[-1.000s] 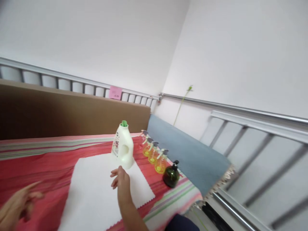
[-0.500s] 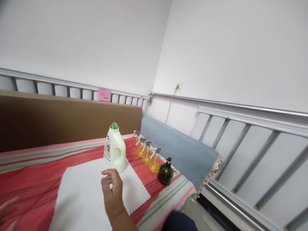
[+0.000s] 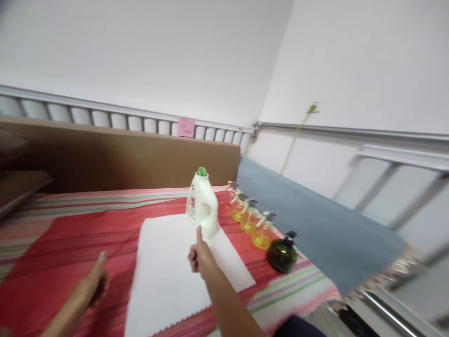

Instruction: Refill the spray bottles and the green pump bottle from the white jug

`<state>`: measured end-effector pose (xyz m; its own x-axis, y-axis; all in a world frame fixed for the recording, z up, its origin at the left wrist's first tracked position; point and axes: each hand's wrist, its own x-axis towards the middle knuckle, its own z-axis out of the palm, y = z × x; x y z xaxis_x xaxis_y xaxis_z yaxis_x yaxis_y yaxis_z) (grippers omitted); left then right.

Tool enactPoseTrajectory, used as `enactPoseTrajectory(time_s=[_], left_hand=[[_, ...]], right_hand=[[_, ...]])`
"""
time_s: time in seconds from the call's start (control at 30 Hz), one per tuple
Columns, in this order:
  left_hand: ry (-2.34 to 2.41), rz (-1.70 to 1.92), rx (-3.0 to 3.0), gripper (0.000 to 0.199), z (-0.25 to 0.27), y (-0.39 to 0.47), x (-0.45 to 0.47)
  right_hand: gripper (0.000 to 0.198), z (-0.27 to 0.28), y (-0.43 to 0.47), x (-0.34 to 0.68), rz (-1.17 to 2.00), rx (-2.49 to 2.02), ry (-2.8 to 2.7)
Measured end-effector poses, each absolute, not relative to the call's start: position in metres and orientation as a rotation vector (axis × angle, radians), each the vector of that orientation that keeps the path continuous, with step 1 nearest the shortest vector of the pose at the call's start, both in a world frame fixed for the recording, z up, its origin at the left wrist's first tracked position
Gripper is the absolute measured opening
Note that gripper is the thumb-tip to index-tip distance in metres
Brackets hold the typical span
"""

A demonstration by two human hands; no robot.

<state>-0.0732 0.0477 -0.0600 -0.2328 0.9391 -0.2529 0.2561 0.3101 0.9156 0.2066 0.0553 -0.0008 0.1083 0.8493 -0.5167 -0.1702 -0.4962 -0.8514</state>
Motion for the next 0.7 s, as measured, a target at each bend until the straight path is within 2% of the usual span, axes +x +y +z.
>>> enactPoseTrajectory(time_s=[0.2,0.7], left_hand=[[1.676,0.991,0.881,0.076,-0.048,0.044,-0.07],[1.692,1.032,0.932,0.075,-0.038,0.032,-0.067]], right_hand=[[0.069,0.006,0.056,0.204,1.504,-1.542,-0.778],[0.07,0.0,0.053,0.216,1.46,-1.64,-0.831]])
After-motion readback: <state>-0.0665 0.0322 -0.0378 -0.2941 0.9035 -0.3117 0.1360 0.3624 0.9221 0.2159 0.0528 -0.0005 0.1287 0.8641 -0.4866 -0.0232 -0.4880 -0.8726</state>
